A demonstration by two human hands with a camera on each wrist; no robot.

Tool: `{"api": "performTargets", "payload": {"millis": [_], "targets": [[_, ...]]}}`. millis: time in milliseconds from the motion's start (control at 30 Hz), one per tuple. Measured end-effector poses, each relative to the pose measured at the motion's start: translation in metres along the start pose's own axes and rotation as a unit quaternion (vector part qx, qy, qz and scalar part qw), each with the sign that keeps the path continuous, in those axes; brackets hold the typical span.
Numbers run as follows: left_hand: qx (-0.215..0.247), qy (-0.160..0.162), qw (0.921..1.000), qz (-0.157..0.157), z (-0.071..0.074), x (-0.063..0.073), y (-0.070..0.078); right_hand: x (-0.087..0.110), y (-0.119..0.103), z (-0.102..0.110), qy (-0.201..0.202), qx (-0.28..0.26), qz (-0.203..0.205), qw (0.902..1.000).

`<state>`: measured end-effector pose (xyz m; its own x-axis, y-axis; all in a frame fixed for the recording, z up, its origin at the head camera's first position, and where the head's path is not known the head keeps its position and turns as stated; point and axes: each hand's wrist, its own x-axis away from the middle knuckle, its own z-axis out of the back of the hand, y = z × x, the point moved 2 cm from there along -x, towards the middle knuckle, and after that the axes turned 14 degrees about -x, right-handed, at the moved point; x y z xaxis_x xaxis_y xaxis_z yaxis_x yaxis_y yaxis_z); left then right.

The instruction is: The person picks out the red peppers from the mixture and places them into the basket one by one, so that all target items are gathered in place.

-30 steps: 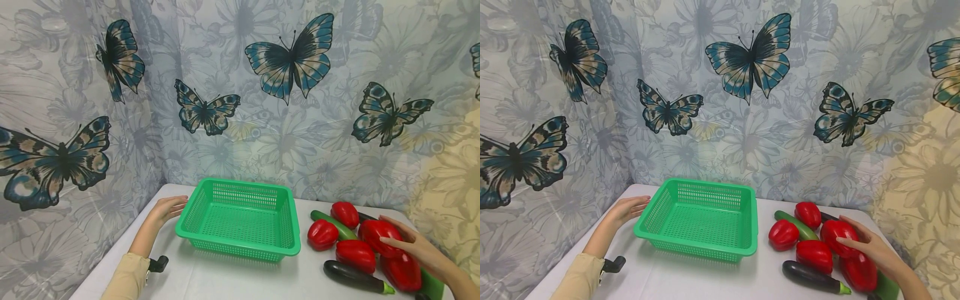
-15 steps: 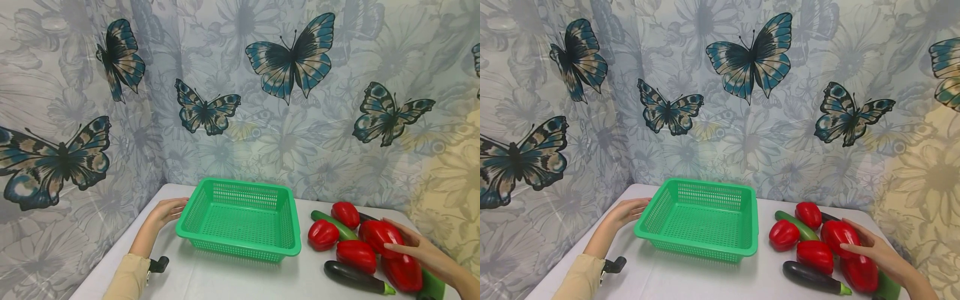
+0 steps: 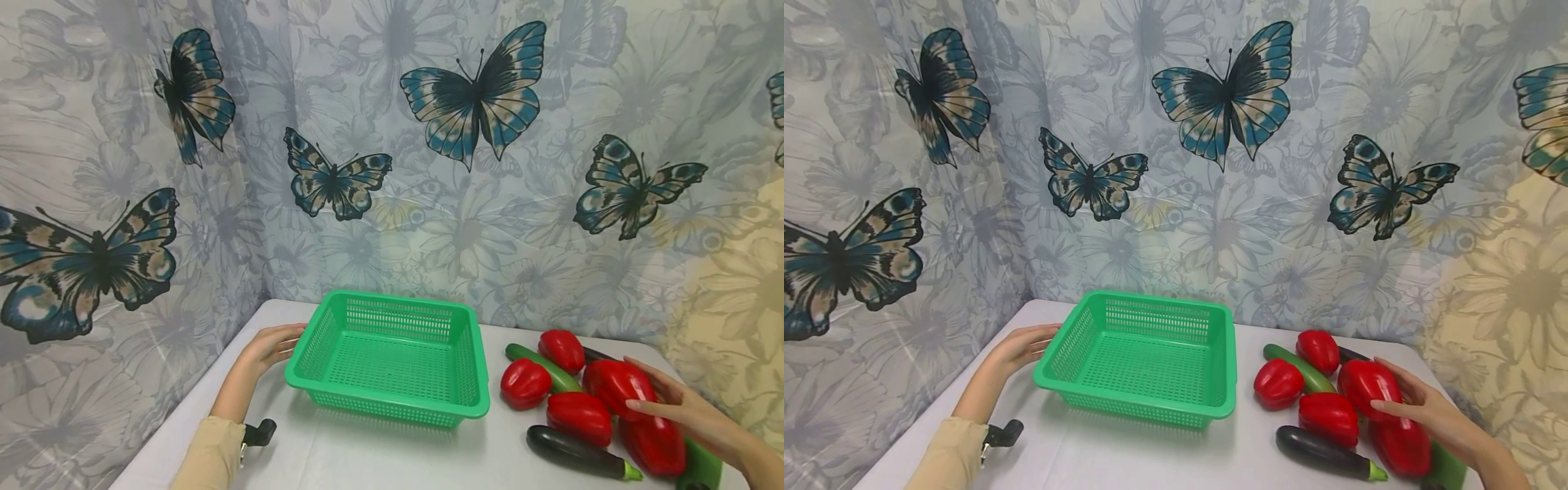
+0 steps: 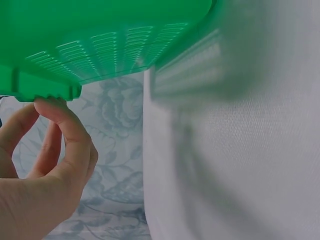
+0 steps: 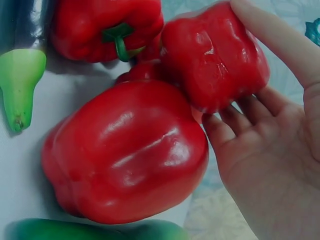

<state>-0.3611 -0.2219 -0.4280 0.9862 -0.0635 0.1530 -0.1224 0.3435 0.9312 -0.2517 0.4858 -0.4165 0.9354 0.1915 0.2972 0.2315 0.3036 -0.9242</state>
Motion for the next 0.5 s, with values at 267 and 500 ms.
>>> {"api": "performTargets", "payload": {"millis": [267,500], "targets": [[0.009,0.000,0.9999,0.004,0.0018,-0.0036,-0.0047,0.0008,-0.0057,-0.0062,0.026,0.001,-0.009,0.9996],[0.005,0.009,0.9999,0.001,0.0004,-0.0041,-0.0061,0.0019,-0.0101,-0.0092,0.049,-0.009,0.009,0.9987]]}}
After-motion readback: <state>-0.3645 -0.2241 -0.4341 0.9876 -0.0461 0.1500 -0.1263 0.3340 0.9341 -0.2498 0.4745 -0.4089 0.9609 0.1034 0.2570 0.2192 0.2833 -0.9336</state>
